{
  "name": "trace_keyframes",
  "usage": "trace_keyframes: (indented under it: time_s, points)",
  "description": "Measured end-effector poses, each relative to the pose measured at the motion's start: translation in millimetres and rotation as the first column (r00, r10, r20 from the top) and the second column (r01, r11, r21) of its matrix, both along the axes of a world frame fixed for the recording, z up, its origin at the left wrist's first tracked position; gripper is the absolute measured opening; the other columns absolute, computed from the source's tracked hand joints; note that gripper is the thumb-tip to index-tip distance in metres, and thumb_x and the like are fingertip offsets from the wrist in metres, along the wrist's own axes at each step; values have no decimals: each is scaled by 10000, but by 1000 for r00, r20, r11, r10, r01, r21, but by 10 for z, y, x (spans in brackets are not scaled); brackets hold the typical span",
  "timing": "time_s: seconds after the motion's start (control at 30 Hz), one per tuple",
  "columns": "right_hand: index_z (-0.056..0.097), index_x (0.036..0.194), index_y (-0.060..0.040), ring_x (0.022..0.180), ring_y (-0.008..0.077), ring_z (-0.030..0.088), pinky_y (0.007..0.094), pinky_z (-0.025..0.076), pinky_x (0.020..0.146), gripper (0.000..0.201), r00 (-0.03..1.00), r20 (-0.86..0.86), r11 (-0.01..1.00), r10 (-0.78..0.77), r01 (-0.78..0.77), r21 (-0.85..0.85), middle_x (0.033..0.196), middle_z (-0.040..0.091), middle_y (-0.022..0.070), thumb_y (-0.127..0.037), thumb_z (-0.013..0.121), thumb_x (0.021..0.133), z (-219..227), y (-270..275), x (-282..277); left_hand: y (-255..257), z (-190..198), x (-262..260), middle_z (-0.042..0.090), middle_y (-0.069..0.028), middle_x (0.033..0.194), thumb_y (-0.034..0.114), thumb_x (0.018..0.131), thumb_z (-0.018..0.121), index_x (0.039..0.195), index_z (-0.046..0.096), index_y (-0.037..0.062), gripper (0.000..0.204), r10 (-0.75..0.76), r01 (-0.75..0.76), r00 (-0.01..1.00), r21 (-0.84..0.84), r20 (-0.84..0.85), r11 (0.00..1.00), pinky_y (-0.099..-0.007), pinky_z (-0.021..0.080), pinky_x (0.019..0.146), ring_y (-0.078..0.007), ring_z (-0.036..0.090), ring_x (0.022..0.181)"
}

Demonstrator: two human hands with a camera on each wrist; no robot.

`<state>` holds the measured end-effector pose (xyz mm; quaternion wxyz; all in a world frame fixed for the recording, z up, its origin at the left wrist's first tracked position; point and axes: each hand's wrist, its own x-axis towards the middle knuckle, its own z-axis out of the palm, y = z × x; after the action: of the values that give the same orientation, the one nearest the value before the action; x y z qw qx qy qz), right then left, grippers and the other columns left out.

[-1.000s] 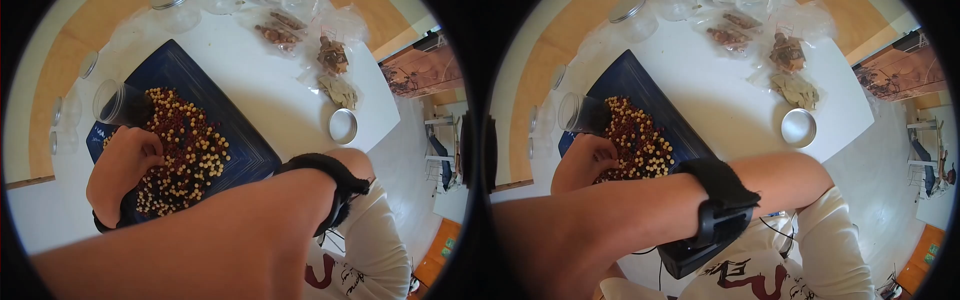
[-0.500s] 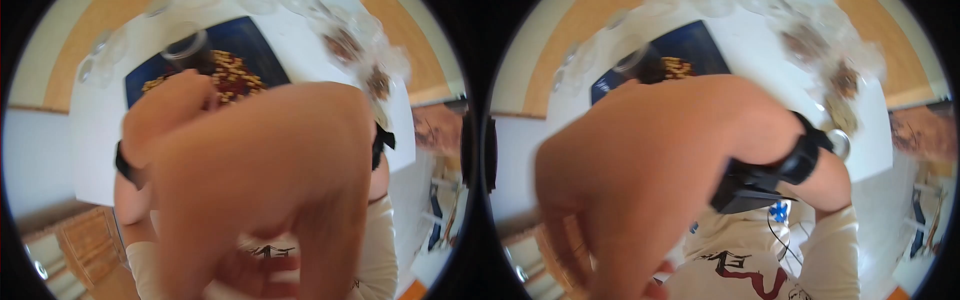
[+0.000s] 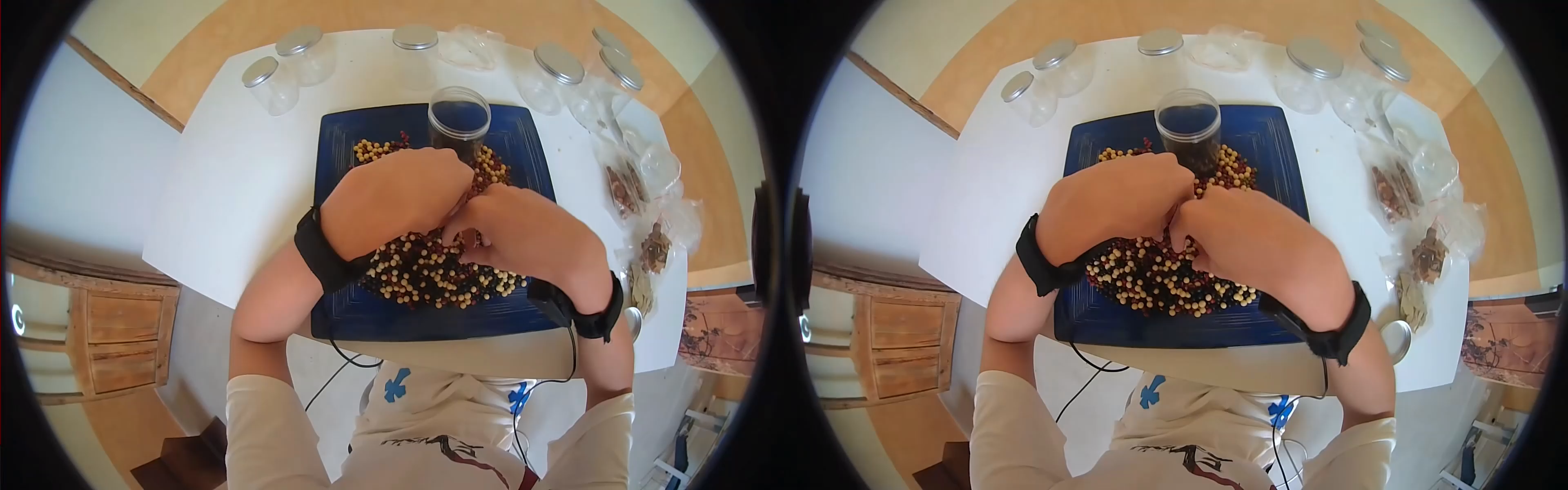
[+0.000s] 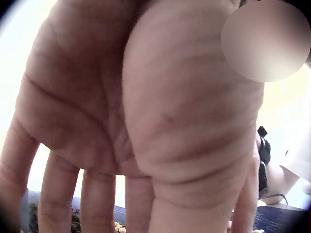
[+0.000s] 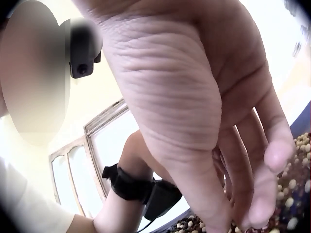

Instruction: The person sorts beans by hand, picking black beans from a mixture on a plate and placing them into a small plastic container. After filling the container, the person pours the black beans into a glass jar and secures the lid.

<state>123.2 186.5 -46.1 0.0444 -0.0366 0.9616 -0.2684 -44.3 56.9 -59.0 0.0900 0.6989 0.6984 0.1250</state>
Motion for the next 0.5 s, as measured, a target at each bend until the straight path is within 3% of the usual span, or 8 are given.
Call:
trace_keyframes:
  time_s: [0.07,0.17,0.27,0.37,0.4,0.5]
  points:
    - [796,1058,-90,887,300,758,412,576,785,202,1000,16,1000,4,-5,18,883,782,89,-84,807,856,-7,-35,-14,-60,7,-37,697,-157,1017,105,788,827,933,733,46,183,3,-3,999,-12,39,1000,-440,565,843,-376,697,1005]
    - [796,1033,-95,894,305,756,416,577,796,168,999,38,1000,-2,1,26,888,782,86,-93,801,864,-82,-76,-37,-119,-62,-70,675,-143,949,135,870,699,921,656,57,102,-73,84,995,163,-73,983,-424,567,773,-358,697,915]
    - [794,1001,-96,903,304,756,417,578,799,133,999,-26,998,35,-33,59,897,782,81,-104,798,869,-113,-81,-57,-106,-76,-57,676,-144,930,124,858,700,915,662,53,99,-27,33,998,113,-54,993,-425,573,776,-357,700,904]
    - [789,973,-92,908,299,757,415,579,800,102,999,37,997,24,-27,66,899,779,83,-116,801,875,-73,-96,-76,-125,-77,-44,679,-151,918,115,855,700,921,668,45,102,-71,74,997,221,-23,973,-431,580,765,-359,707,896]
    - [787,970,-88,904,300,758,411,581,798,96,998,59,998,26,-29,53,902,781,86,-121,800,881,-52,-90,-77,-113,-47,-31,704,-155,941,66,777,760,888,701,31,132,-43,45,999,124,-13,991,-434,578,780,-368,713,939]
    - [787,973,-81,897,301,761,400,583,781,90,995,93,999,37,-39,19,910,783,91,-107,797,887,63,-53,-84,-63,15,-26,745,-160,940,18,687,832,863,739,16,198,-16,16,1000,-1,-1,1000,-442,578,772,-382,731,950]
